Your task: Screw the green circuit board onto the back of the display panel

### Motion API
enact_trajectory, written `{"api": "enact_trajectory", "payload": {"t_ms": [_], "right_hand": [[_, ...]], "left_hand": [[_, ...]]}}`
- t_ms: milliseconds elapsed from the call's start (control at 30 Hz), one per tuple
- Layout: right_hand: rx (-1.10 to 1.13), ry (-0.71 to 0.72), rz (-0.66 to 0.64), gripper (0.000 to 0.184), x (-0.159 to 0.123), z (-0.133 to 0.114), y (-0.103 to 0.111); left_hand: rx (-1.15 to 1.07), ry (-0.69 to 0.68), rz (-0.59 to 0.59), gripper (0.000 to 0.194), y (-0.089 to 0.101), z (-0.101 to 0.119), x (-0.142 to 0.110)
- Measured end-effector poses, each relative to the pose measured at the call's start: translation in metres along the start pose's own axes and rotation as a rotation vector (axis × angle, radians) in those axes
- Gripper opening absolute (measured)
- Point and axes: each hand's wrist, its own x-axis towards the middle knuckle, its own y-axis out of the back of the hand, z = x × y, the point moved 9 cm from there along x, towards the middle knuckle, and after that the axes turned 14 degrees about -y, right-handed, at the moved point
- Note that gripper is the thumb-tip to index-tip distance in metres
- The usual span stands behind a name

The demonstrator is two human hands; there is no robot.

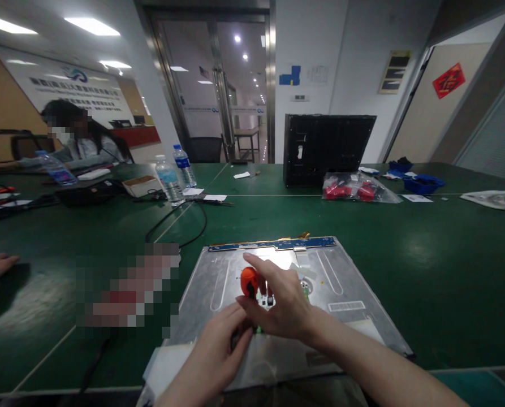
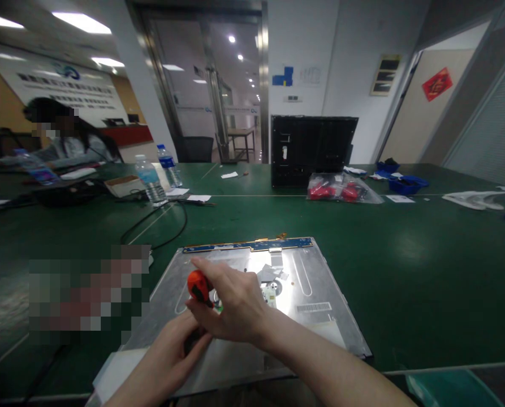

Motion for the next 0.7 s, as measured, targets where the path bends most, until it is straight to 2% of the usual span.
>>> {"api": "enact_trajectory", "payload": {"t_ms": [200,400,567,700], "right_hand": [[0.050,-0.015,-0.005,0.046,-0.001,0.001,0.001],[0.049,-0.037,0.007,0.043,-0.001,0.005,0.001],[0.042,-0.043,-0.012,0.041,0.000,0.006,-0.002],[0.015,-0.002,-0.030,0.053,-0.001,0.001,-0.002]], "left_hand": [[-0.030,-0.016,0.001,0.016,0.002,0.006,0.004],[0.033,0.039,0.029,0.015,0.004,-0.003,-0.003],[0.021,0.051,-0.010,0.017,-0.001,-0.007,-0.004],[-0.028,0.018,0.001,0.017,0.000,-0.002,0.000]]}}
